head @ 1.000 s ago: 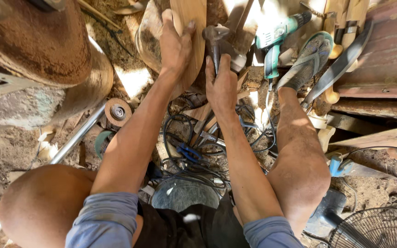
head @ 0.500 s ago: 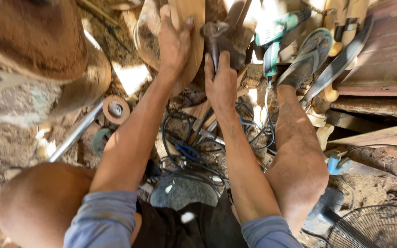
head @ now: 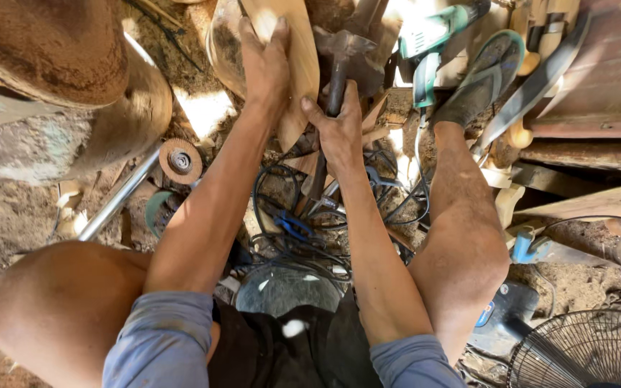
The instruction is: The person is carving a piece of wood using a hammer and chisel. They repeatedly strike the chisel to shape the wood, occasionally adjusting its position.
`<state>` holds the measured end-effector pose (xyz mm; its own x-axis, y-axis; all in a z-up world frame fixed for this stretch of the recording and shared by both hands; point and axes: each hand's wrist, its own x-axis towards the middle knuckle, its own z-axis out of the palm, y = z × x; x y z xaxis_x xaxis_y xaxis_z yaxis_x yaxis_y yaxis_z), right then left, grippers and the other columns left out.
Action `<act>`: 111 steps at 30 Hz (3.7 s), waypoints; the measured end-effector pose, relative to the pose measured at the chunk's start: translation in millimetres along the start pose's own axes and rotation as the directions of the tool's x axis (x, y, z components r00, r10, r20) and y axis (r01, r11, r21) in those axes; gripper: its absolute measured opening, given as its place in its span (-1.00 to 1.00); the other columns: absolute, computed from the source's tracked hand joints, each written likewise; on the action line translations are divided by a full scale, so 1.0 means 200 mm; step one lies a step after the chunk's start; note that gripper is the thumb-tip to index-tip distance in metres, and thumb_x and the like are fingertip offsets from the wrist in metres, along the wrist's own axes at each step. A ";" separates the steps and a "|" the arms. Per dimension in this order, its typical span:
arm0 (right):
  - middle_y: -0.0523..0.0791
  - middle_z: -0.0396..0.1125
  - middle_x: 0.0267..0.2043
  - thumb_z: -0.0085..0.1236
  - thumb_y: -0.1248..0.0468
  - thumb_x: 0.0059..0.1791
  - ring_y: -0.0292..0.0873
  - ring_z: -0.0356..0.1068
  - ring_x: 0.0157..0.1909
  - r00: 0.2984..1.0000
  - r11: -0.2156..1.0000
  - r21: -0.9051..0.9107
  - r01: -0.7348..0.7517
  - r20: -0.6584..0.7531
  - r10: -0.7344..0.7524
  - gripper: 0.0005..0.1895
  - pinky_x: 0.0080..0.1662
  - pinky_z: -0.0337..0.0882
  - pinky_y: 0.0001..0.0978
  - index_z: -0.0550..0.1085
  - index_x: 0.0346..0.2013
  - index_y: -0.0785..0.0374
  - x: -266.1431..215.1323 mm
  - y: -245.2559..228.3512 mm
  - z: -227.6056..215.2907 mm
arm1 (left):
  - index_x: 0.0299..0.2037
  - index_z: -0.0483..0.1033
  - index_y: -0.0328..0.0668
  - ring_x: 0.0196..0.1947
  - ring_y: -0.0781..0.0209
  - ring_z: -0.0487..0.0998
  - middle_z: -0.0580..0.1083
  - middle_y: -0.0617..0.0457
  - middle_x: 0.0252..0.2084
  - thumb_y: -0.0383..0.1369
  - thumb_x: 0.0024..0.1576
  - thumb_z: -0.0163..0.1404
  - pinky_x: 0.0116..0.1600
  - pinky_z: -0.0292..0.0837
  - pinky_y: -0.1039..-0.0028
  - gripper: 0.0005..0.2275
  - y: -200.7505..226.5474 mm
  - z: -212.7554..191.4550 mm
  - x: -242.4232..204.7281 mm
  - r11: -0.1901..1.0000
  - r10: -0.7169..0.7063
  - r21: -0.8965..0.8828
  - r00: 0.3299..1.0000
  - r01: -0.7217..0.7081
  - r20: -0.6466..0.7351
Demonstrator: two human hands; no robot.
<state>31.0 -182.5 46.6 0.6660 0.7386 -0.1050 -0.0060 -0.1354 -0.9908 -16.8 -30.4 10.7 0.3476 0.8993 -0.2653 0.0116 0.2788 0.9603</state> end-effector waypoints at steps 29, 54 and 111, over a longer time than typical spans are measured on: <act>-0.19 0.31 -0.55 -0.18 0.02 0.24 -0.32 0.35 -0.61 0.963 0.836 -0.521 0.171 -0.092 -0.254 -0.64 -0.57 0.27 -0.34 0.30 -0.02 0.30 0.11 -0.12 -0.05 | 0.18 0.19 -0.41 -0.04 -0.09 0.65 0.47 -0.37 0.03 -0.18 0.23 0.09 0.02 0.69 0.28 -0.49 -0.02 0.05 0.24 0.986 0.102 0.114 0.985 -0.118 0.140; -0.12 0.26 -0.61 -0.19 0.05 0.21 -0.28 0.22 -0.73 0.990 0.843 -0.533 0.074 -0.063 -0.126 -0.68 -0.74 0.21 -0.38 0.28 -0.06 0.28 0.15 0.04 -0.06 | -0.28 0.29 -0.26 -0.53 0.35 0.43 0.33 0.07 -0.45 0.05 0.15 0.10 -0.49 0.56 0.46 -0.53 -0.14 0.03 0.24 0.972 0.007 0.233 0.996 -0.027 0.086; -0.26 0.19 -0.55 0.15 -0.09 0.05 -0.36 0.20 -0.60 0.995 0.994 -0.058 -0.096 -0.044 0.093 -0.59 -0.56 0.30 -0.49 0.33 -0.21 0.19 -0.13 -0.12 -0.20 | 0.12 0.52 -0.40 0.03 -0.11 0.60 0.59 -0.23 0.12 -0.15 0.32 -0.10 0.24 0.52 0.19 -0.59 0.21 -0.05 -0.04 0.759 -0.211 0.650 0.955 0.027 0.206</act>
<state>44.7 -224.9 76.2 0.6945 0.6931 -0.1931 -0.0266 -0.2434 -0.9696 -27.9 -22.9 52.6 0.5231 0.7309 -0.4383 0.6281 0.0171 0.7780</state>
